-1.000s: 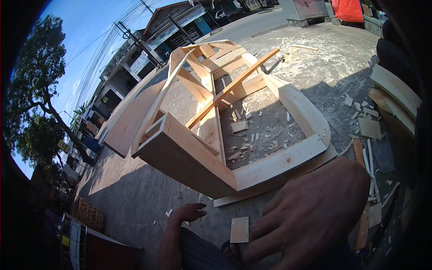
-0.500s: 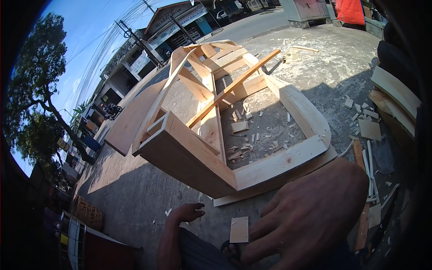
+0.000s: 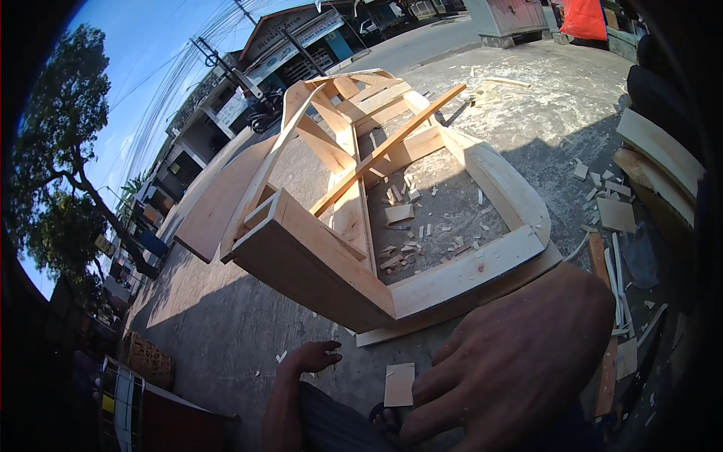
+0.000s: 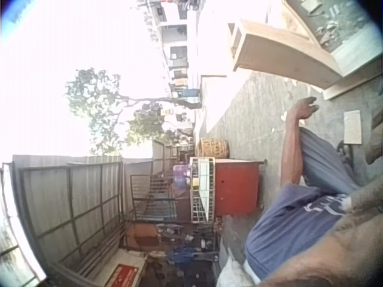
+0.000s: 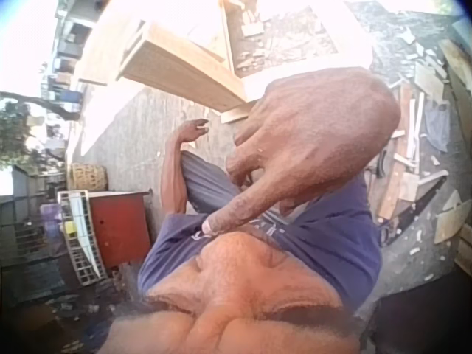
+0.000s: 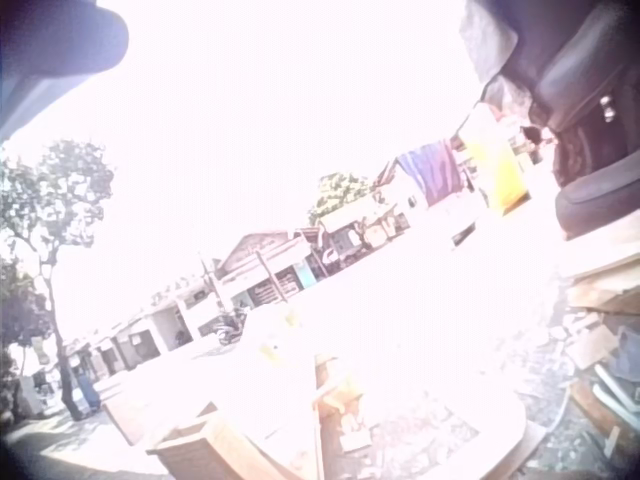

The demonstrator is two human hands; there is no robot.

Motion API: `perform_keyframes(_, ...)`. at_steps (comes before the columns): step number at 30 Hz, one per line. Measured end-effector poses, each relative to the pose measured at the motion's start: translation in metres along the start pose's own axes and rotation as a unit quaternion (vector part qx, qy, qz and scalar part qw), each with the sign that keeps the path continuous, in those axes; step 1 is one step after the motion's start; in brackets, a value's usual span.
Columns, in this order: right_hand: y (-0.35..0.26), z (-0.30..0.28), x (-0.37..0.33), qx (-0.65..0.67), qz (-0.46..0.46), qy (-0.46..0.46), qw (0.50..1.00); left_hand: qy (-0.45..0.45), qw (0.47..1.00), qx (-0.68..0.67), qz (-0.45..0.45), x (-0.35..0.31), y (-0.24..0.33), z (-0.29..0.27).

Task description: Fitting and assembling wooden planks onto a wooden sofa frame.

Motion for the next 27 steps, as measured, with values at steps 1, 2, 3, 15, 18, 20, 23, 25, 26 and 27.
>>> perform_keyframes(1, -0.001, 0.001, 0.000, -0.001, -0.002, -0.009, 1.000, -0.003, 1.000, -0.004, -0.004, 0.000, -0.001, 0.001)
perform_keyframes(2, 0.000, 0.002, 0.000, -0.001, -0.002, -0.010, 1.000, -0.006, 1.000, -0.007, -0.008, 0.000, -0.001, 0.001)
perform_keyframes(3, 0.001, 0.003, -0.001, 0.007, -0.006, -0.002, 1.000, -0.006, 1.000, -0.007, -0.008, 0.000, -0.002, 0.001)
perform_keyframes(15, 0.003, 0.003, -0.003, 0.035, -0.006, 0.014, 0.999, -0.005, 1.000, -0.008, -0.005, -0.002, 0.005, -0.003)
perform_keyframes(18, 0.004, 0.008, -0.003, 0.025, 0.001, -0.001, 1.000, -0.008, 1.000, -0.010, -0.006, -0.001, 0.005, -0.002)
perform_keyframes(20, 0.004, 0.008, -0.004, 0.035, 0.010, -0.001, 0.999, -0.004, 1.000, -0.005, 0.003, -0.001, 0.006, -0.003)
perform_keyframes(23, 0.002, 0.004, -0.001, 0.009, 0.006, -0.008, 1.000, -0.007, 1.000, -0.012, -0.001, 0.000, 0.004, -0.002)
perform_keyframes(25, 0.003, 0.003, -0.001, 0.016, 0.006, 0.000, 1.000, -0.001, 1.000, -0.008, 0.008, 0.004, 0.001, 0.001)
perform_keyframes(26, 0.003, 0.002, -0.001, 0.016, 0.006, 0.000, 1.000, 0.003, 1.000, -0.005, 0.018, 0.004, 0.002, 0.000)
perform_keyframes(27, 0.003, 0.003, -0.002, 0.014, 0.007, -0.004, 1.000, 0.003, 1.000, -0.005, 0.018, 0.005, 0.001, 0.001)
Point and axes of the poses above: each hand's wrist, its own x-axis towards the middle knuckle, its own z-axis out of the palm, y = z × x, the point moved 9 cm from there along x, towards the middle knuckle, and after that the axes turned 6 degrees about x, right-handed, at the moved point
